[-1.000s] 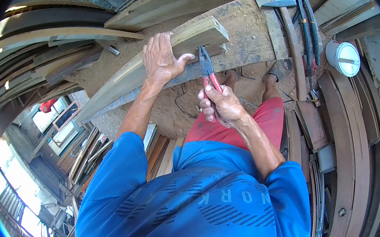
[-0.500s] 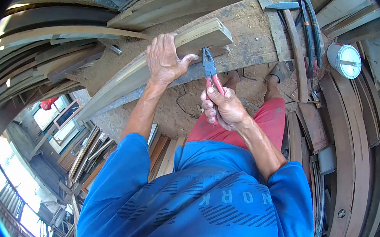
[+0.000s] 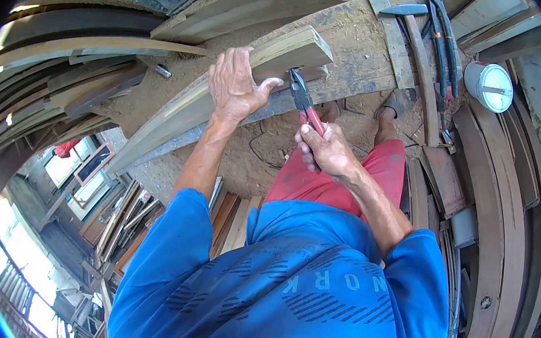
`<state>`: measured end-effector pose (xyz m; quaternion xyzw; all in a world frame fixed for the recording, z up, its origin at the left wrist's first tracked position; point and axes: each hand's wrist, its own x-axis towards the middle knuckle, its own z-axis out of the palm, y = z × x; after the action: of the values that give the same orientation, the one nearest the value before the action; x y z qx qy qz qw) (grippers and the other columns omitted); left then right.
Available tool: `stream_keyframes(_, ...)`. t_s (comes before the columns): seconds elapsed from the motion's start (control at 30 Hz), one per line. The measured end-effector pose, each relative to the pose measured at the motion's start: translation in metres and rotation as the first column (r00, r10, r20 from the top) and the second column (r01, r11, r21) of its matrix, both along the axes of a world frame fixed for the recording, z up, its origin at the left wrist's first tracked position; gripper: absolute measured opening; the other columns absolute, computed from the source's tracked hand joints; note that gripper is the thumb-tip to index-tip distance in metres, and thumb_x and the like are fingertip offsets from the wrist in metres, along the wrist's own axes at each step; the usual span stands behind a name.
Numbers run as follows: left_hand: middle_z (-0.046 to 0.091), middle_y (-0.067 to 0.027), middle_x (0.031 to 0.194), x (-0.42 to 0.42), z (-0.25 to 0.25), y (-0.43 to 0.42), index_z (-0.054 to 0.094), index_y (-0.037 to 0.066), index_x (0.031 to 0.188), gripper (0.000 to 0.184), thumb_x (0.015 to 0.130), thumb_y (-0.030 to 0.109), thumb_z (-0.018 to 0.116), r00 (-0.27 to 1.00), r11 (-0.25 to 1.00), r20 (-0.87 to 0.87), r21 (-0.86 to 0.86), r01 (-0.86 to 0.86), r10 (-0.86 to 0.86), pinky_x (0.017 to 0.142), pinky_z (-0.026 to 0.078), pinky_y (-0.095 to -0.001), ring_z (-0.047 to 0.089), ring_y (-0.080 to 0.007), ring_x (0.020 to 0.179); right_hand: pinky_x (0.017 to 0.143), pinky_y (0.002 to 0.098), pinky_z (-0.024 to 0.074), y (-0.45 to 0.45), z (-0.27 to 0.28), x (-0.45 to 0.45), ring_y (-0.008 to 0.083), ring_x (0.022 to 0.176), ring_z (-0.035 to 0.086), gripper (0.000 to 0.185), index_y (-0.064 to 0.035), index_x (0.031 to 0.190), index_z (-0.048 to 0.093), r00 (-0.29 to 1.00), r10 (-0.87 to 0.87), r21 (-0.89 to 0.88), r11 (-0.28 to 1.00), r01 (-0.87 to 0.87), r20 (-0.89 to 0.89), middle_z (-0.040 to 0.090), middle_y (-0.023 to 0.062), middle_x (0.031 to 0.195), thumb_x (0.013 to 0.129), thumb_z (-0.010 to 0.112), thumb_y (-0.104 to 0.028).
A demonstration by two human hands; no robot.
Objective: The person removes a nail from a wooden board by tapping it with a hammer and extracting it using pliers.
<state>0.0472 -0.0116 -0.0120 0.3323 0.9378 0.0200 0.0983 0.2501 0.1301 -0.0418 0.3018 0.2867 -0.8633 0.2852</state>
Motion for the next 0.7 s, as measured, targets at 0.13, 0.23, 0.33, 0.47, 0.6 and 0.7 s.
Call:
stream_keyframes(0.13, 0.065, -0.0143, 0.11, 0.002, 0.0, -0.002, 0.061, 0.005, 0.122, 0.08, 0.062, 0.041, 0.099, 1.0, 1.0, 0.003, 0.005, -0.001, 0.001, 0.091, 0.048, -0.0502, 0.063, -0.0363, 0.106, 0.046, 0.0285, 0.0442, -0.005, 0.007, 0.0, 0.0099, 0.054, 0.053, 0.036, -0.0053, 0.101, 0.061, 0.984, -0.141, -0.336, 0.927, 0.169, 0.108, 0.054, -0.0021, 0.071, 0.113, 0.056, -0.038)
stream_keyframes(0.23, 0.065, -0.0144, 0.11, 0.0, 0.001, -0.001, 0.061, 0.005, 0.122, 0.08, 0.062, 0.041, 0.099, 1.0, 1.0, 0.001, 0.018, 0.005, -0.005, 0.09, 0.048, -0.0504, 0.063, -0.0364, 0.106, 0.046, 0.0286, 0.0445, -0.001, 0.001, 0.001, 0.0099, 0.054, 0.053, 0.035, -0.0051, 0.101, 0.061, 0.999, -0.037, -0.1, 0.994, 0.041, 0.038, 0.053, -0.002, 0.071, 0.114, 0.056, -0.037)
stream_keyframes(0.33, 0.065, -0.0142, 0.109, 0.001, 0.0, -0.002, 0.061, 0.005, 0.123, 0.081, 0.061, 0.041, 0.099, 1.0, 1.0, -0.007, 0.027, 0.014, -0.014, 0.089, 0.048, -0.0503, 0.063, -0.0362, 0.105, 0.046, 0.0284, 0.0449, 0.001, 0.002, 0.0, 0.0098, 0.053, 0.052, 0.035, -0.0052, 0.101, 0.062, 0.998, -0.044, -0.135, 0.99, 0.05, 0.046, 0.054, -0.002, 0.071, 0.114, 0.056, -0.037)
stream_keyframes(0.47, 0.065, -0.0138, 0.109, 0.002, -0.001, -0.003, 0.061, 0.005, 0.124, 0.082, 0.061, 0.041, 0.099, 1.0, 0.999, -0.011, 0.029, 0.016, -0.016, 0.087, 0.047, -0.05, 0.063, -0.0355, 0.105, 0.047, 0.0278, 0.0455, 0.003, 0.005, -0.001, 0.0093, 0.053, 0.052, 0.035, -0.0055, 0.101, 0.062, 0.999, -0.017, -0.089, 0.996, 0.02, 0.035, 0.054, -0.0023, 0.071, 0.114, 0.055, -0.037)
stream_keyframes(0.6, 0.065, -0.0135, 0.109, 0.003, 0.0, -0.002, 0.062, 0.006, 0.123, 0.081, 0.061, 0.04, 0.099, 1.0, 0.999, -0.009, 0.042, 0.011, -0.011, 0.086, 0.047, -0.0495, 0.063, -0.0348, 0.104, 0.047, 0.0277, 0.0456, 0.004, 0.006, -0.001, 0.0091, 0.054, 0.052, 0.036, -0.0056, 0.099, 0.063, 0.99, -0.088, -0.301, 0.946, 0.119, 0.114, 0.054, -0.0024, 0.071, 0.114, 0.055, -0.037)
stream_keyframes(0.7, 0.065, -0.0133, 0.109, 0.003, -0.001, -0.002, 0.062, 0.005, 0.123, 0.08, 0.061, 0.04, 0.099, 1.0, 0.999, -0.012, 0.039, 0.009, -0.008, 0.086, 0.047, -0.0494, 0.063, -0.0348, 0.104, 0.047, 0.0279, 0.0456, 0.003, 0.004, 0.0, 0.0091, 0.054, 0.052, 0.037, -0.0059, 0.098, 0.063, 0.997, -0.039, -0.154, 0.987, 0.048, 0.063, 0.054, -0.0023, 0.071, 0.113, 0.056, -0.039)
